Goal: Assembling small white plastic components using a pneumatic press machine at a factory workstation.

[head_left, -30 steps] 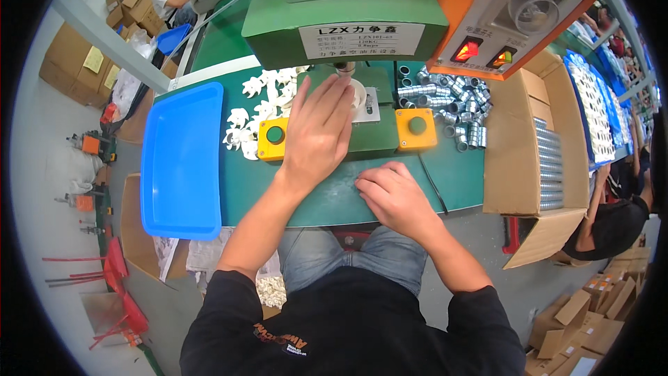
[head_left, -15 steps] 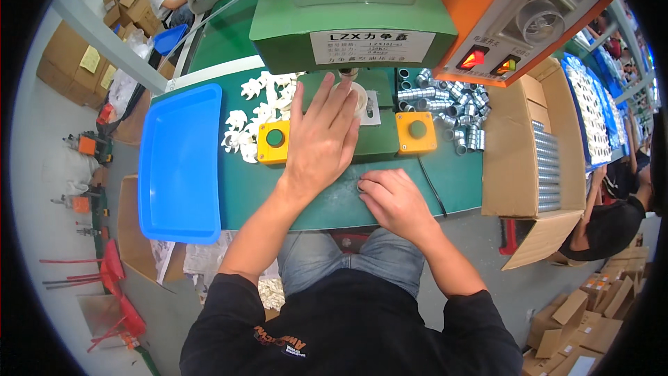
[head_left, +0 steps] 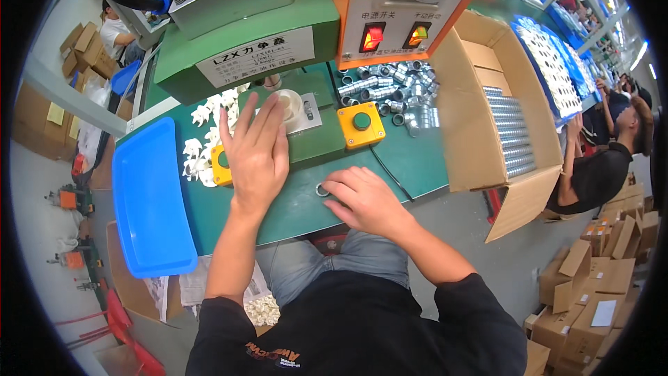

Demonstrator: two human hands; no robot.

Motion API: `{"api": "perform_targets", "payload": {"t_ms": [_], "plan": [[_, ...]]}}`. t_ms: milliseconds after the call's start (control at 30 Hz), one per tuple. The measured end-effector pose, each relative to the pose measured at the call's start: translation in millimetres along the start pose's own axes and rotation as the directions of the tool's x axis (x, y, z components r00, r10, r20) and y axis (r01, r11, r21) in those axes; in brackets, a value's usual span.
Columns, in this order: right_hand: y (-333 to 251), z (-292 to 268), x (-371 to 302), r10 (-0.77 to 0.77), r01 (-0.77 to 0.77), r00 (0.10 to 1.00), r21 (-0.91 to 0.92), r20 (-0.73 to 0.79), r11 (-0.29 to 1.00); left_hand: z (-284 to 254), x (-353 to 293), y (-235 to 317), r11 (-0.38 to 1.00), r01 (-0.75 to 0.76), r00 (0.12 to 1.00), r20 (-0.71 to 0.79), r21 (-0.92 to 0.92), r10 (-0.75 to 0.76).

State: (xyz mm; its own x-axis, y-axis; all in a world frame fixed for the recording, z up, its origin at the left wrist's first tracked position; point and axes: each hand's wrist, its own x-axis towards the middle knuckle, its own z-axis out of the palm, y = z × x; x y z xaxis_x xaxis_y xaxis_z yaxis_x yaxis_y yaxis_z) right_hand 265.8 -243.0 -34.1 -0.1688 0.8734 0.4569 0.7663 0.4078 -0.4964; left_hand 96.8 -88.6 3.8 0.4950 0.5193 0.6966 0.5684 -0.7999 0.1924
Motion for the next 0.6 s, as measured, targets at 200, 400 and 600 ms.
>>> {"api": "perform_targets", "payload": {"t_ms": [200, 400, 600], "plan": [[-1, -12, -1, 0.036, -0.037, 0.993, -0.009, -0.117, 0.999, 4, -1, -8, 0.997, -0.013, 0.994, -0.113, -0.074, 0.005], [2, -17, 6, 0.049, -0.049, 0.987, 0.005, -0.156, 0.999, -7, 1, -9, 0.996, -0.023, 0.999, -0.041, -0.085, 0.02], [19, -40, 19, -0.001, -0.048, 0.931, -0.126, -0.365, 0.991, -32, -22, -18, 0.99, 0.137, 0.981, -0.135, -0.037, -0.141]]}}
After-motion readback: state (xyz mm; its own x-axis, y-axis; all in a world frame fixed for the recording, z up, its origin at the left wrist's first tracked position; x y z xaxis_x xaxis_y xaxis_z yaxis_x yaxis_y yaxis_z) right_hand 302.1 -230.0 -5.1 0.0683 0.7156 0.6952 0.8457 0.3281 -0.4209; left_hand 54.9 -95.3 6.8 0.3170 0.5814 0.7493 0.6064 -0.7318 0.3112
